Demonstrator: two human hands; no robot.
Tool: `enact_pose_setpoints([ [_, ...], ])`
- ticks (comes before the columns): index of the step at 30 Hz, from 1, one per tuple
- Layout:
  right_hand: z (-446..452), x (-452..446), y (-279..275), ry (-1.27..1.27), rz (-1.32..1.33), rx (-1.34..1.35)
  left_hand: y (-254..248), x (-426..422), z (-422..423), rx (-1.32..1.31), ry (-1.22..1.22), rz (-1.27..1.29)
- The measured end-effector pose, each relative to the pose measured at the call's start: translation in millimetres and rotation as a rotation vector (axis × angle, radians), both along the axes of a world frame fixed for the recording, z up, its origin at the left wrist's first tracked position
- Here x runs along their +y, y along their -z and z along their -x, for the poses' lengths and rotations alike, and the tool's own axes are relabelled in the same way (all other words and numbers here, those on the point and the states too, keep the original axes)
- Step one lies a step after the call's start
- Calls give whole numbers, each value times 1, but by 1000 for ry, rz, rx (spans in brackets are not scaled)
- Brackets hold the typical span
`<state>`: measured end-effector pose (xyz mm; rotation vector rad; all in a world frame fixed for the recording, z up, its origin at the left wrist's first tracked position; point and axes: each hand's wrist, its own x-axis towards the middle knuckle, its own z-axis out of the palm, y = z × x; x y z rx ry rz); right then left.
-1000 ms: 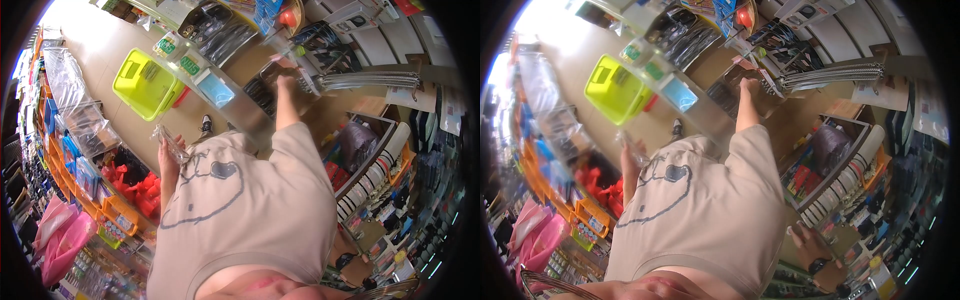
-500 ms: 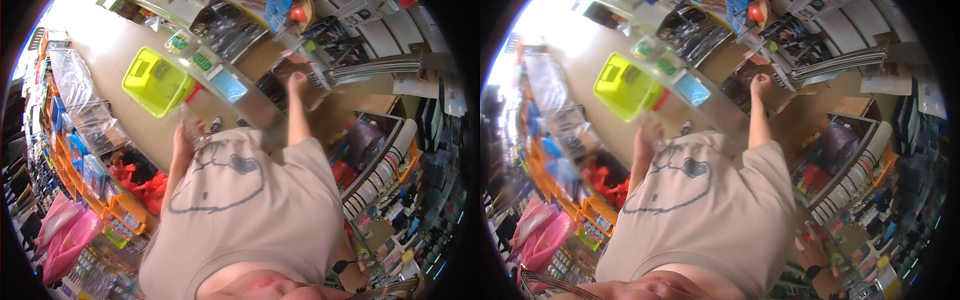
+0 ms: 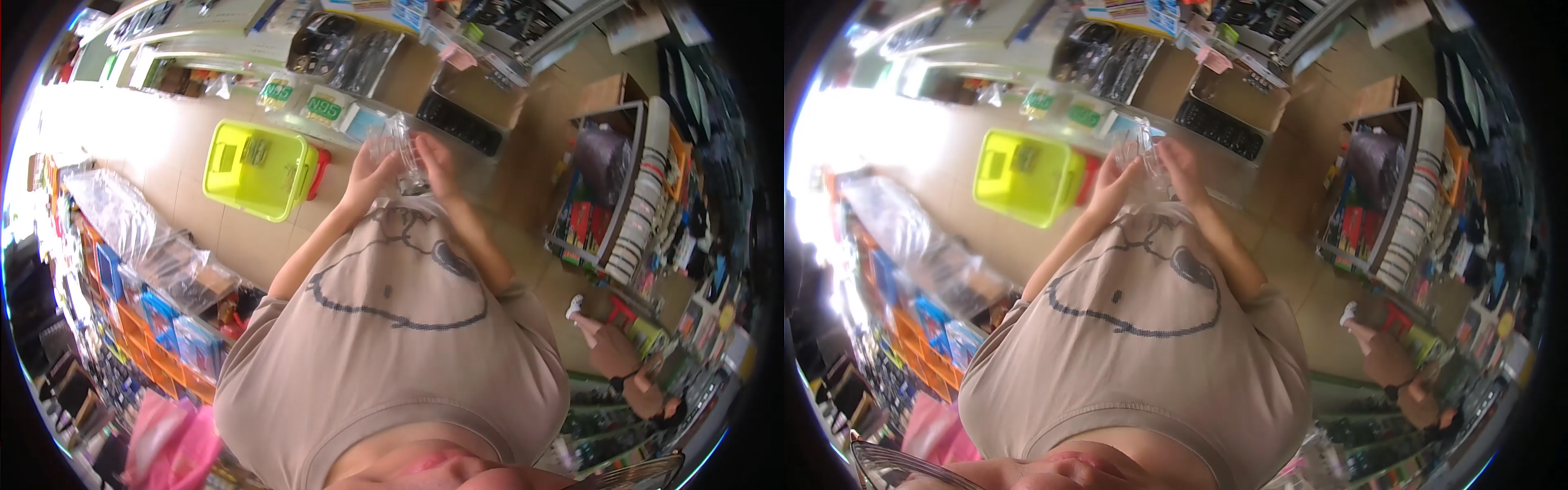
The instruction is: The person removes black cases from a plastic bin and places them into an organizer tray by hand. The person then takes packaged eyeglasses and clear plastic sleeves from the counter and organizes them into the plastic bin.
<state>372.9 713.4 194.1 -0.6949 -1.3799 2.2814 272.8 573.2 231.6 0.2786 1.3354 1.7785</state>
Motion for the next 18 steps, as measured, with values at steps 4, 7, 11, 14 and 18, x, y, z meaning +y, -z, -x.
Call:
enact_pose_setpoints([
  [4, -19, -17, -26, 13, -115, -25, -2, 3, -4, 45, 135, -33],
  [7, -38, -24, -13, 97, -133, -30, -4, 1, -2, -12, 240, -21],
  [11, -62, -29, 6, 207, 33, -69, 0, 4, -5, -48, 334, -55],
  [14, -77, -34, 6, 302, 129, -145, 6, 8, -6, -2, 398, -17],
  [18, -85, -29, 15, 442, 228, -148, 2, 14, -7, -213, 390, -24],
])
